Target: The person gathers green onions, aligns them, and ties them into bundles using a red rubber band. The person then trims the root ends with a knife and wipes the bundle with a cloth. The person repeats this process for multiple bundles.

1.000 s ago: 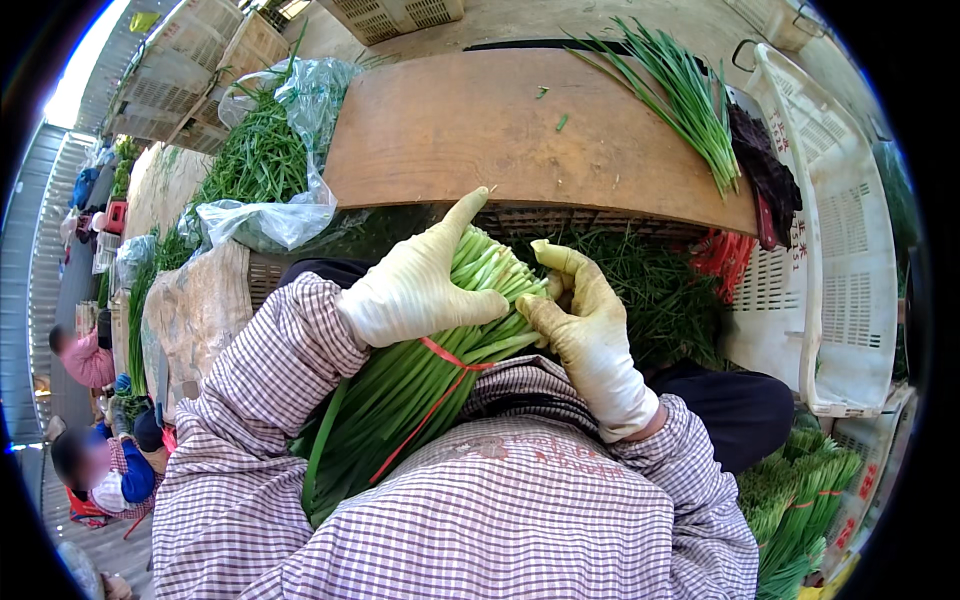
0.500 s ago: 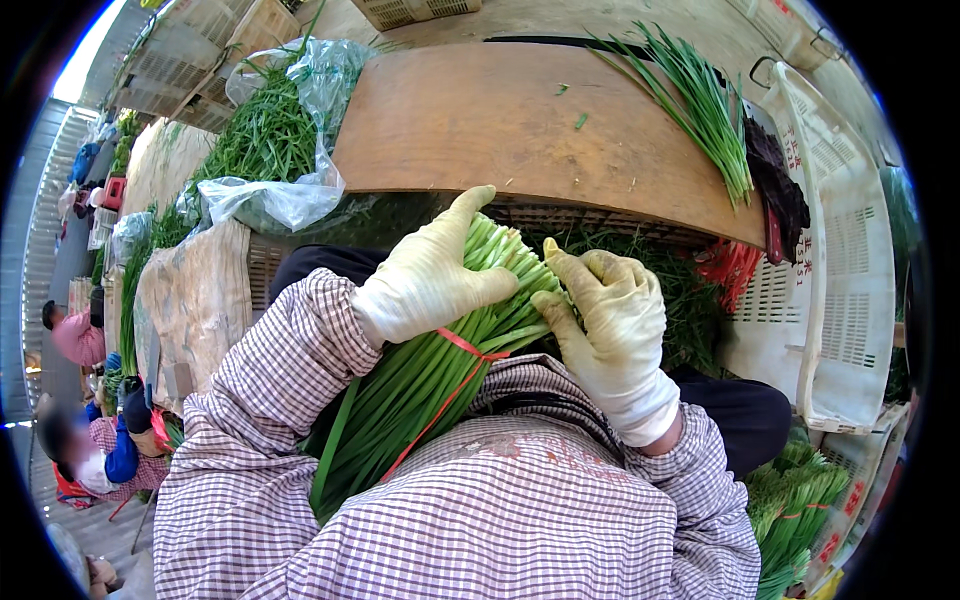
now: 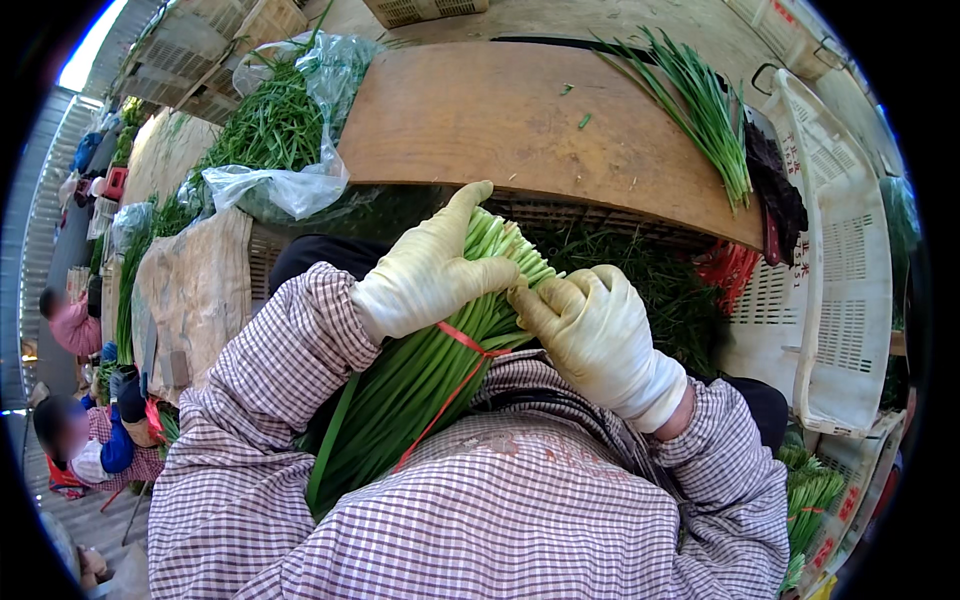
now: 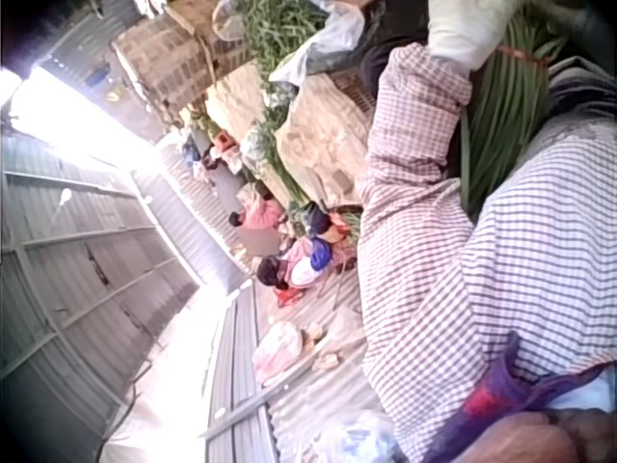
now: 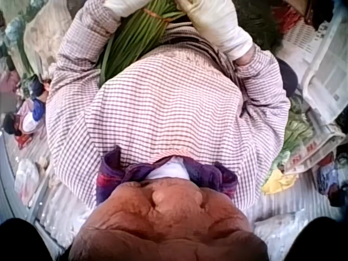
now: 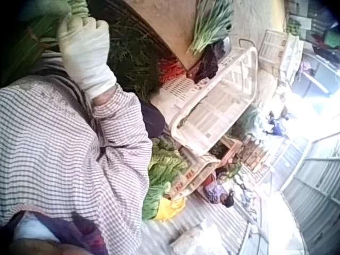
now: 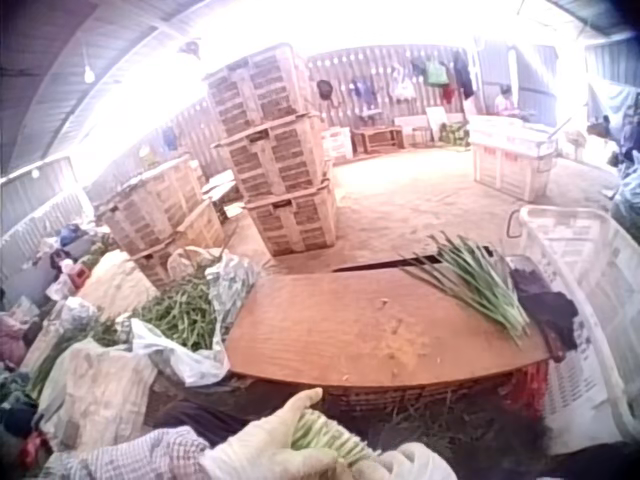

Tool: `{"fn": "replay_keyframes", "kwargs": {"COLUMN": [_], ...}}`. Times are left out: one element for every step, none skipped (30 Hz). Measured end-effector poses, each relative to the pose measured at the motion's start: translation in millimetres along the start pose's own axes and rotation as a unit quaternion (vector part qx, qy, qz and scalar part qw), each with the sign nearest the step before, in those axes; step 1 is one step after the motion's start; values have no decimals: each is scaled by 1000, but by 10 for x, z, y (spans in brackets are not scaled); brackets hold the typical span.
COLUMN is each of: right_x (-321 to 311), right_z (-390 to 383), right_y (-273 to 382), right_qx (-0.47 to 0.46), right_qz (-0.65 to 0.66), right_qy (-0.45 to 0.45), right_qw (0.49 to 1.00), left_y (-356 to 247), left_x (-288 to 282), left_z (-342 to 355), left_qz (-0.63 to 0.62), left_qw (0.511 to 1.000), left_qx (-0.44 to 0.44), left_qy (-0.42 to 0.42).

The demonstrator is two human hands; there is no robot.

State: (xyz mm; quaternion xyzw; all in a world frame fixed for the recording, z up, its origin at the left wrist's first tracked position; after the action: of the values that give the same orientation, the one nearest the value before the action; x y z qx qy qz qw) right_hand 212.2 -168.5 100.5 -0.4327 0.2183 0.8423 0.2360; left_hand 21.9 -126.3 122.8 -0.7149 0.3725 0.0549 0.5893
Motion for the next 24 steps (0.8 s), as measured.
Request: {"fn": "replay_keyframes", "kwargs": {"right_x": [4, -1, -16, -34, -61, -89, -101, -101, -94, -94, -102, -114, -133, -175, -240, -295, -326, -341, -361, -381, -315, -337, -338, -314], "right_z": [-10, 13, 52, 86, 112, 138, 153, 165, 172, 169, 159, 163, 170, 186, 210, 230, 241, 227, 191, 143, 20, -40, -110, -187], "right_y": [-22, -39, -57, -70, -74, -72, -78, -102, -138, -162, -176, -184, -189, -188, -182, -176, -171, -181, -209, -247, -314, -356, -427, -519], "right_qx": [-26, -27, -27, -27, -43, -59, -75, -85, -96, -107, -101, -95, -90, -83, -76, -70, -74, -69, -64, -59, -32, -17, -5, 2], "right_qz": [0, 4, 9, 13, 7, 2, -4, 12, 28, 44, 60, 75, 91, 100, 109, 118, 105, 83, 60, 38, 12, -10, -47, -81], "right_qy": [4, 30, 57, 84, 92, 100, 108, 110, 114, 118, 139, 159, 179, 218, 258, 298, 334, 361, 388, 414, 427, 399, 399, 396], "right_qw": [1000, 999, 998, 996, 995, 993, 991, 990, 988, 986, 983, 980, 976, 967, 957, 945, 934, 926, 918, 908, 903, 917, 916, 915], "left_y": [-8, -21, -29, -35, -27, -9, -3, -15, -27, -46, -84, -135, -177, -207, -229, -235, -220, -221, -221, -221, -226, -230, -227, -217], "left_x": [1, 4, 11, 18, 27, 36, 43, 49, 62, 76, 91, 97, 106, 120, 138, 150, 157, 153, 146, 139, 130, 118, 107, 97], "left_z": [8, 6, 1, 0, 10, 19, 23, 22, 24, 26, 27, 22, 21, 27, 29, 30, 34, 32, 26, 23, 16, 18, 20, 9], "left_qz": [-1, -11, -22, -33, -21, -7, 6, 17, 27, 37, 57, 77, 97, 103, 109, 115, 121, 124, 127, 129, 128, 127, 125, 124], "left_qw": [1000, 1000, 1000, 999, 1000, 1000, 1000, 1000, 999, 999, 998, 996, 994, 993, 992, 990, 989, 989, 989, 989, 989, 989, 989, 989], "left_qx": [-6, -9, -13, -17, -12, -7, -3, 0, 2, 5, 2, -1, -5, -5, -6, -7, -6, -4, -2, 0, -9, -16, -24, -31], "left_qy": [3, 1, 0, -1, 4, 8, 12, 17, 21, 26, 35, 42, 50, 59, 68, 77, 82, 79, 76, 73, 72, 74, 76, 72]}}
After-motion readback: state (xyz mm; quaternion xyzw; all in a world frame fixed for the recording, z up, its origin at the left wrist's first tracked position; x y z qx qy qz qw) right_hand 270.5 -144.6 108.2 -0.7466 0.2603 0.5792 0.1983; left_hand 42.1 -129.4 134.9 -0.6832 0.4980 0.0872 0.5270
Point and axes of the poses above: each hand's wrist, its own z-axis towards the middle knuckle, its own x-axis out of the palm, y = z × x, the point moved 1 cm from there along z, towards the middle knuckle, and after that the axes turned 2 degrees about z, right-handed, at the moved point
